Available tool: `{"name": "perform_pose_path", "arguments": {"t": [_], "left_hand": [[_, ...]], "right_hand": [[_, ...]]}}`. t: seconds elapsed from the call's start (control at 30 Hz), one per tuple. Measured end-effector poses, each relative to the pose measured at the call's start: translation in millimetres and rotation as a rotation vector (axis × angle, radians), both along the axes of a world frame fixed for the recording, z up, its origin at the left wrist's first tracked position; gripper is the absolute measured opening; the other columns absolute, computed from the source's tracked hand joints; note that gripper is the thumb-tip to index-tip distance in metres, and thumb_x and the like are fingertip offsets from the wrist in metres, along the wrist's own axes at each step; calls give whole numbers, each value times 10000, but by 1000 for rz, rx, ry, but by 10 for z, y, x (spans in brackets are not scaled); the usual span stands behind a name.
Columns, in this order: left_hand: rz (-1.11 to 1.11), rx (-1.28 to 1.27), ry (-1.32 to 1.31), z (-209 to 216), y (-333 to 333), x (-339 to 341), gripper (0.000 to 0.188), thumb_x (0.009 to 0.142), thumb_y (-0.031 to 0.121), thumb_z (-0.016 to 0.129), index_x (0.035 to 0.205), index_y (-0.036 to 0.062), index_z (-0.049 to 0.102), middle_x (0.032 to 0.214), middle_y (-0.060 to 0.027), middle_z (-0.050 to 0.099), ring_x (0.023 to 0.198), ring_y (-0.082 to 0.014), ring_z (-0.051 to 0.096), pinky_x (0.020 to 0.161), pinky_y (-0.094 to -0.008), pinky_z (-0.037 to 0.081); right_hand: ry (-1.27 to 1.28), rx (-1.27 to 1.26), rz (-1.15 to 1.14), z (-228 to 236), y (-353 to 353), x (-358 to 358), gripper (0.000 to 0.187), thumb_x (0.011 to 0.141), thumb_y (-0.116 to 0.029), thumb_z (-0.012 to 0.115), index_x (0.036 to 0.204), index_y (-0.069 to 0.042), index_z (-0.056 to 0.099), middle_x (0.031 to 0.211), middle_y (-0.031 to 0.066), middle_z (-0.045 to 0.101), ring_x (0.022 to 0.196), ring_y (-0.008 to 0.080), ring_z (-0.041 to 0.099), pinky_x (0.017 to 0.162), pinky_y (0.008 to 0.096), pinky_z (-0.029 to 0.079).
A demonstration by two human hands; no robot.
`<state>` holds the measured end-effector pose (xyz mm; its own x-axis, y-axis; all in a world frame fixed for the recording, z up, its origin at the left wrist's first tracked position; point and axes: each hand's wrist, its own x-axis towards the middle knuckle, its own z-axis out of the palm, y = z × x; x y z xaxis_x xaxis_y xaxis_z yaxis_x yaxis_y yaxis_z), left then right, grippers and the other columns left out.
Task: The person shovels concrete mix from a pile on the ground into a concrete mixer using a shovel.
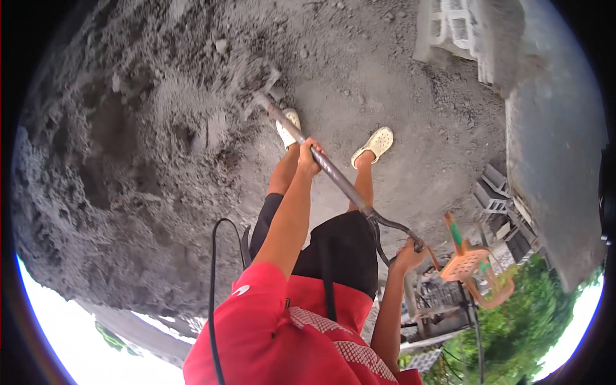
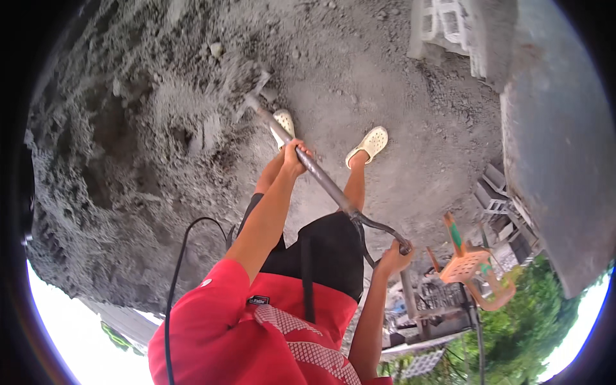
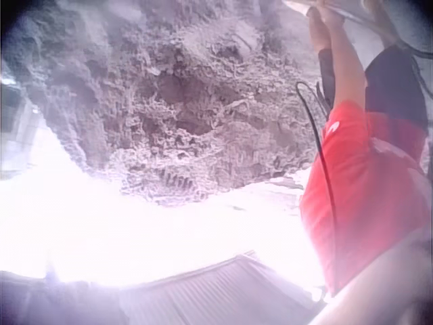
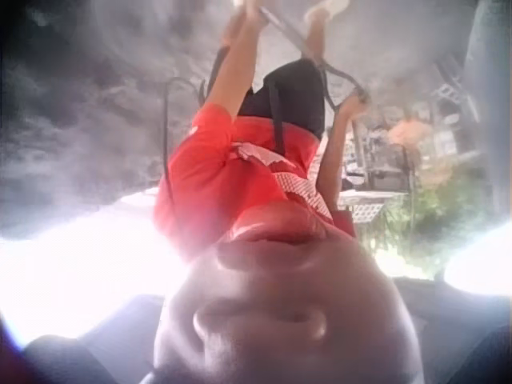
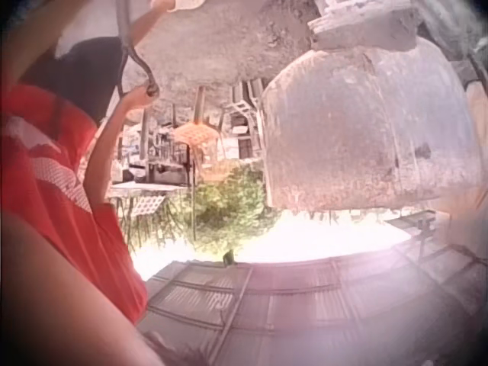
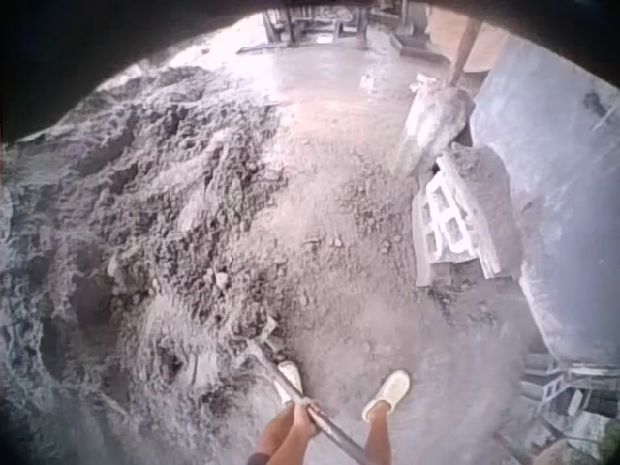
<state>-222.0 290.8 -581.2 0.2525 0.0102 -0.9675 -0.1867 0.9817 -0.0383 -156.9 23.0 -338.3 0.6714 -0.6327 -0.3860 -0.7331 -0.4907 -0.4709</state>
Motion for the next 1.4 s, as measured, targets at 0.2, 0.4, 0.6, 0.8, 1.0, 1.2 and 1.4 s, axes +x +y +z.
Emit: {"name": "perform_pose_path", "arguments": {"t": [0.2,0.4,0.6,0.8,1.0,1.2,1.4], "left_hand": [[-113,268,-6,1253,-463,157,130,806,205,497,731,104,464,675,0,457,584,-175,443,549,-323,393],[-51,418,42,2997,67,328,165,660,149,501,554,156,374,509,36,396,453,-132,409,482,-291,405],[-438,880,-151,4540,-278,1363,243,699,272,485,524,161,358,486,-1,364,440,-168,385,435,-334,356],[-407,865,-272,5902,-1742,2793,140,691,103,529,637,134,404,565,-10,414,490,-141,430,493,-291,399],[-1116,1093,-786,6089,-3219,2667,174,758,186,597,824,25,606,747,-24,528,700,-133,467,640,-273,367],[-1634,713,-724,5670,-4450,2593,192,740,223,632,813,65,553,678,-21,518,617,-107,511,565,-259,415],[-1443,376,-701,5681,-4372,2751,164,685,164,619,726,61,499,546,-61,494,457,-158,477,438,-299,411]], "right_hand": [[-35,259,-162,343,-1154,-247,234,700,-8,531,929,-46,496,585,-4,414,403,83,383,348,238,323],[-119,709,-122,1280,-1222,122,291,648,-54,606,929,-7,549,628,33,511,450,95,471,394,247,379],[-284,982,-237,1437,-1565,436,237,669,-113,680,850,-23,556,620,-1,525,475,78,469,422,230,366],[-364,1078,-371,1967,-2225,670,96,690,-84,534,755,-15,524,545,67,504,428,157,500,398,272,404],[-111,1183,-552,1828,-3053,-327,132,705,-196,559,676,-71,524,562,79,527,440,165,516,410,290,421],[342,1442,-981,2553,-3035,-1487,145,776,-210,546,771,-65,537,579,66,532,454,160,534,393,262,431],[196,1216,-776,3090,-2176,-1339,128,785,-189,541,826,-69,557,592,69,540,502,161,542,428,289,444]]}}
